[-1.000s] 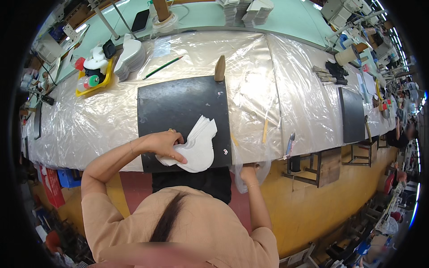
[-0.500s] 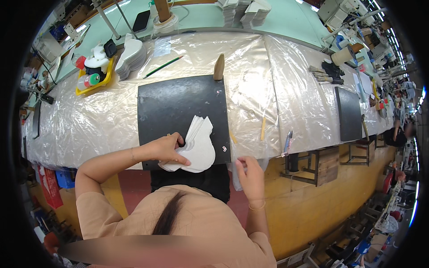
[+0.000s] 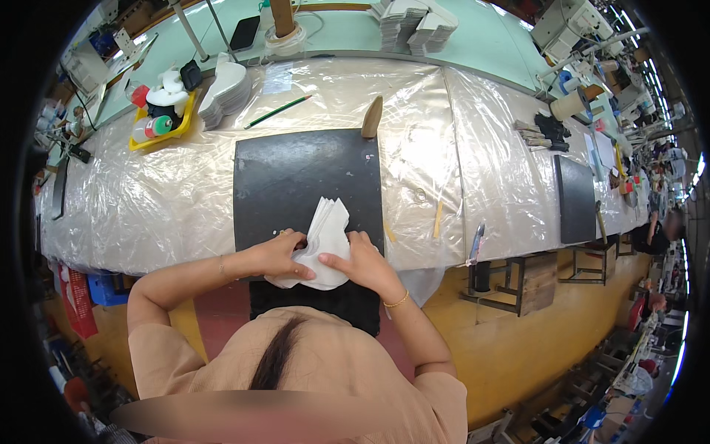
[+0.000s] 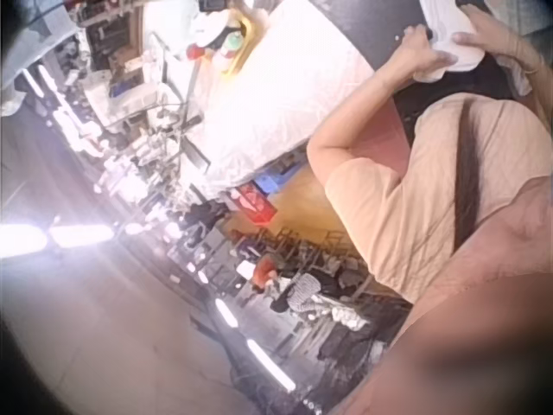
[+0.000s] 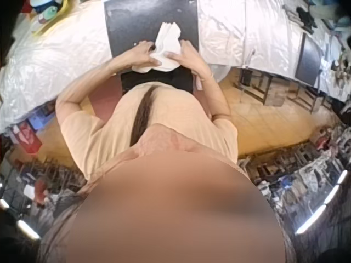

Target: The person repeatedly picks white fabric pieces from a stack, places each into a small clear plastic bag, and sets the bagged piece aside. The person continues this one-at-a-time packaging process throughout the clip.

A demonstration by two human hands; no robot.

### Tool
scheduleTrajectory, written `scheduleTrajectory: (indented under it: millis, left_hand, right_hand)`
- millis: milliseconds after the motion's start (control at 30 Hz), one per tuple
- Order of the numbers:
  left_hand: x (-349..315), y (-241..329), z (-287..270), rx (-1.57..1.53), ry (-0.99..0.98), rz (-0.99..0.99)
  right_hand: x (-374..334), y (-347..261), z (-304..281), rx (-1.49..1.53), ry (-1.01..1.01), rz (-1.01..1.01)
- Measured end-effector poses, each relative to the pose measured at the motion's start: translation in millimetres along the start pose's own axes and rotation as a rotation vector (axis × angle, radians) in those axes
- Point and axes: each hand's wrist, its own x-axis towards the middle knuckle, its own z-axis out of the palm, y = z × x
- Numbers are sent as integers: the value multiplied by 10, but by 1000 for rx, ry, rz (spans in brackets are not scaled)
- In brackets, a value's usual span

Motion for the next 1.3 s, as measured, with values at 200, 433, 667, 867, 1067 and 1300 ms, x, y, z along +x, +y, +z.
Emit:
scheduleTrajectory:
  millis: [200,433,667,867,1067,1300]
  left_hand:
    - [-124,-83,80,-52,69,92]
    - [-139,-122,127,-194,131,61]
    - [-183,-145,230,-163,203,112]
    - [-376,0,238,-283,307,226]
    - [-461,102,44,-73,587,512]
    - [-52,52,-33,354,752,513]
  right_hand:
    - [-78,-103,49,111,-6,-10]
    - [-29,-73,128,111,83,-64]
    - [39,-9,110,689,-38,117]
    - [-16,-111,151,738,33,-117]
    - [-38,-222,-20,496,151,-481]
    - [468,-57,186,369,122,-628]
